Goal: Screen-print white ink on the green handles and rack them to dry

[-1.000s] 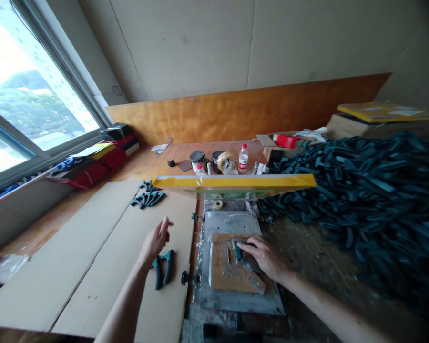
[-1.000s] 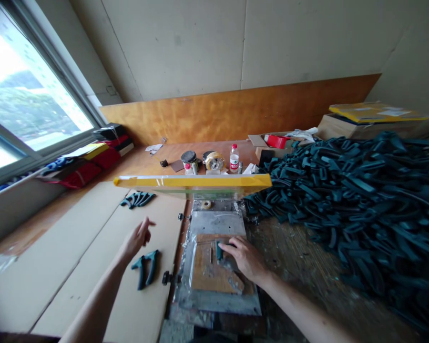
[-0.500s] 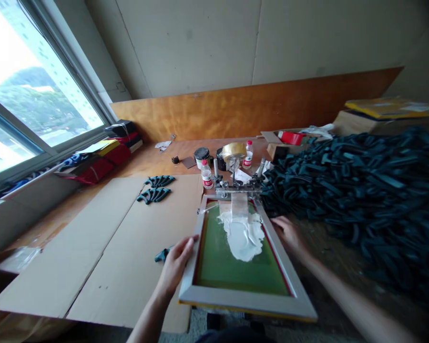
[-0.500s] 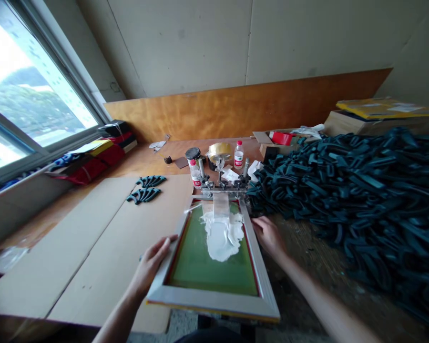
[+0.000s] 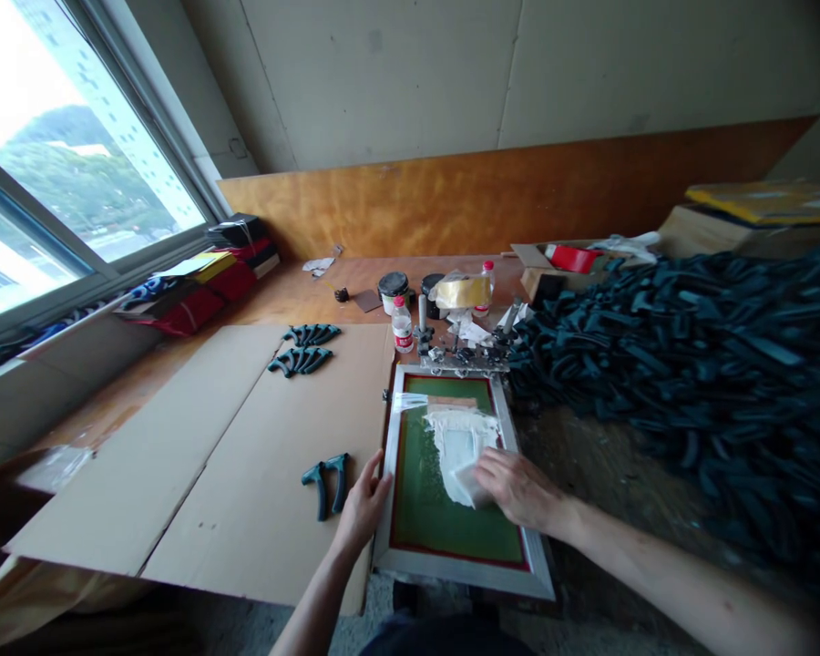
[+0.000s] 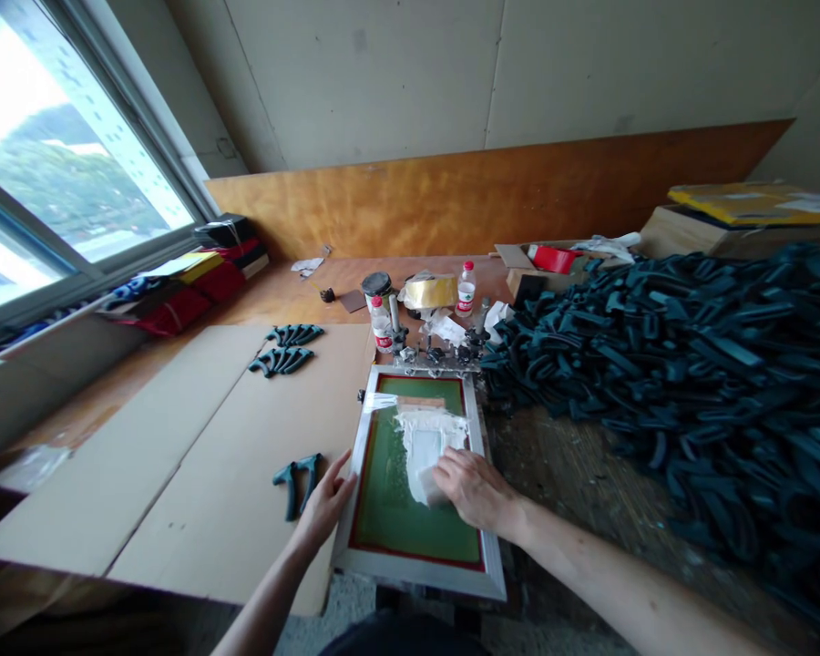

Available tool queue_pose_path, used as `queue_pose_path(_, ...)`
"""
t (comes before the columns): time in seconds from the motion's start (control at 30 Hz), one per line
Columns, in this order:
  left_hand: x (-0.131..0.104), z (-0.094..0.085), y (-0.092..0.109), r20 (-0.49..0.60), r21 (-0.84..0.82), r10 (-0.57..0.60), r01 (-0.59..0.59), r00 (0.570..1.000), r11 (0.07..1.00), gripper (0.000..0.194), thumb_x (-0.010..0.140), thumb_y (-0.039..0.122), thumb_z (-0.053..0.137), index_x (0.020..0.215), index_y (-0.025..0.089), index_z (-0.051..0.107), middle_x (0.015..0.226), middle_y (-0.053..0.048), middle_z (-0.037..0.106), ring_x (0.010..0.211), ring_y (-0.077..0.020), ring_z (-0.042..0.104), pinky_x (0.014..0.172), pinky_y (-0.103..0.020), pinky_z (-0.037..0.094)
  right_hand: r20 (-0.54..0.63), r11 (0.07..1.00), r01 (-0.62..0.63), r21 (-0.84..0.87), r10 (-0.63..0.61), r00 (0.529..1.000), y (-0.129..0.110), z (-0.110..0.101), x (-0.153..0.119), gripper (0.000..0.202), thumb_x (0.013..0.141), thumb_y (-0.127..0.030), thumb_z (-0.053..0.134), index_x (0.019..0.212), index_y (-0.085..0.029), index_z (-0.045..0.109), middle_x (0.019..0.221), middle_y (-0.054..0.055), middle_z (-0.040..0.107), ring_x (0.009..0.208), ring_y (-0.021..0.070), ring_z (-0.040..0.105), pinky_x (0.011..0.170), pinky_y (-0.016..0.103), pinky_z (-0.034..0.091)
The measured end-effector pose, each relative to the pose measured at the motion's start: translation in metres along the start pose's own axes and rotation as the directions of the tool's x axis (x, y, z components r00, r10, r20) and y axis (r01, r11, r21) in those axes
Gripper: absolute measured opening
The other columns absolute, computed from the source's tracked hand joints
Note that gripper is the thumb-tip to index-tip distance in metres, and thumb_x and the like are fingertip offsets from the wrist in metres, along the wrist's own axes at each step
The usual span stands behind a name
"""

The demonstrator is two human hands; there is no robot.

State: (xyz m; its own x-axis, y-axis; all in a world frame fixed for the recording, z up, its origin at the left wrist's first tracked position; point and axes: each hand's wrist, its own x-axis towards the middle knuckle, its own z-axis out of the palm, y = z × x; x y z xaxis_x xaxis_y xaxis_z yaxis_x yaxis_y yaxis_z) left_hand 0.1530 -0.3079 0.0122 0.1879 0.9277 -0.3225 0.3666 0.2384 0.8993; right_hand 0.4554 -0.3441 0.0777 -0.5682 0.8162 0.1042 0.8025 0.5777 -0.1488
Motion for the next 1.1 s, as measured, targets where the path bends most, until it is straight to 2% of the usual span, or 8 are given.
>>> queue_pose_path(0.13, -0.001, 0.002, 0.002, -0.011, -0.027, -0.003, 0.003, 1.0, 1.0, 0.072, 0.084, 0.056, 0.051, 0.14, 0.013, 0.043, 0.08, -0.003, 0.065, 0.07, -0.017, 0.061, 0.062, -0.025, 0.044, 0.044, 0.994, 0.056, 0.095, -0.06, 0.997, 0.005, -0.015, 0.001, 0.01, 0.074, -0.01, 0.057, 0.071, -0.019, 0.057, 0.074, 0.001, 0.06, 0.075, 0.0167, 0.053, 0.067, 0.028, 0.038)
queue_pose_path(0.33, -0.006, 0.0, 0.009, -0.024, -0.134, -0.017, 0.013, 1.0, 0.991, 0.076, 0.079, 0.059, 0.057, 0.139, 0.014, 0.043, 0.071, 0.0, 0.063, 0.06, -0.0141, 0.057, 0.054, -0.023, 0.042, -0.36, 0.997, 0.07, -0.027, -0.075, 0.93, -0.011, 0.013, -0.008, 0.027, 0.082, -0.004, 0.043, 0.092, -0.014, 0.065, 0.087, 0.008, 0.064, 0.086, 0.0209, 0.053, 0.081, 0.034, 0.042)
queue_pose_path(0.43, -0.007, 0.001, 0.011, -0.029, -0.175, -0.021, 0.015, 0.999, 0.984, 0.08, 0.077, 0.06, 0.06, 0.138, 0.012, 0.044, 0.068, 0.001, 0.062, 0.058, -0.0133, 0.056, 0.052, -0.022, 0.041, -0.315, 0.993, 0.115, 0.038, -0.098, 0.944, -0.013, 0.012, -0.02, 0.022, 0.085, -0.01, 0.047, 0.094, -0.015, 0.066, 0.088, 0.008, 0.065, 0.087, 0.0206, 0.054, 0.083, 0.035, 0.042)
queue_pose_path(0.53, -0.007, -0.001, 0.014, -0.027, -0.193, -0.022, 0.017, 0.999, 0.981, 0.085, 0.073, 0.063, 0.062, 0.139, 0.012, 0.044, 0.066, 0.002, 0.061, 0.056, -0.0124, 0.054, 0.051, -0.021, 0.039, -0.219, 0.993, -0.014, 0.114, 0.039, 0.975, -0.001, -0.01, -0.001, 0.01, 0.085, -0.021, 0.06, 0.093, -0.02, 0.066, 0.086, 0.005, 0.065, 0.086, 0.0198, 0.055, 0.081, 0.033, 0.043)
queue_pose_path(0.6, -0.01, -0.005, 0.022, -0.011, -0.199, -0.029, 0.026, 1.0, 0.98, 0.091, 0.071, 0.065, 0.063, 0.142, 0.014, 0.04, 0.065, 0.002, 0.06, 0.054, -0.0118, 0.053, 0.05, -0.02, 0.038, -0.21, 0.985, -0.147, 0.094, 0.164, 0.964, 0.012, -0.029, 0.024, 0.028, 0.083, -0.025, 0.066, 0.111, -0.022, 0.063, 0.091, 0.004, 0.067, 0.087, 0.0199, 0.057, 0.081, 0.033, 0.043)
queue_pose_path(0.77, -0.022, -0.028, 0.08, -0.009, -0.234, 0.005, -0.007, 1.0, 0.972, 0.075, 0.075, 0.066, 0.06, 0.131, 0.017, 0.055, 0.077, -0.002, 0.067, 0.069, -0.0158, 0.061, 0.058, -0.021, 0.044, -0.305, 0.919, -0.395, -0.01, 0.373, 0.876, 0.056, -0.074, 0.054, 0.055, 0.087, -0.042, 0.062, 0.138, -0.025, 0.046, 0.099, 0.007, 0.067, 0.091, 0.0236, 0.059, 0.079, 0.034, 0.044)
queue_pose_path(0.93, -0.015, -0.039, 0.167, -0.145, -0.391, 0.184, -0.227, 0.972, 0.892, 0.063, 0.081, 0.068, 0.048, 0.104, 0.013, 0.067, 0.081, -0.006, 0.069, 0.062, -0.0143, 0.058, 0.054, -0.024, 0.045, -0.29, 0.707, -0.658, 0.26, 0.707, 0.645, 0.096, -0.061, 0.007, 0.033, 0.093, -0.042, 0.044, 0.102, -0.019, 0.065, 0.082, 0.006, 0.067, 0.074, 0.0214, 0.061, 0.064, 0.03, 0.044)
queue_pose_path(1.1, 0.015, -0.037, 0.226, -0.226, -0.479, 0.343, -0.411, 0.912, 0.776, 0.053, 0.083, 0.063, 0.049, 0.092, 0.013, 0.064, 0.085, -0.009, 0.069, 0.076, -0.0171, 0.062, 0.056, -0.023, 0.049, -0.093, 0.842, -0.5, 0.201, 0.524, 0.846, 0.054, 0.025, -0.024, 0.031, 0.087, -0.048, 0.054, 0.078, -0.019, 0.06, 0.086, 0.008, 0.064, 0.085, 0.0237, 0.059, 0.074, 0.033, 0.045)
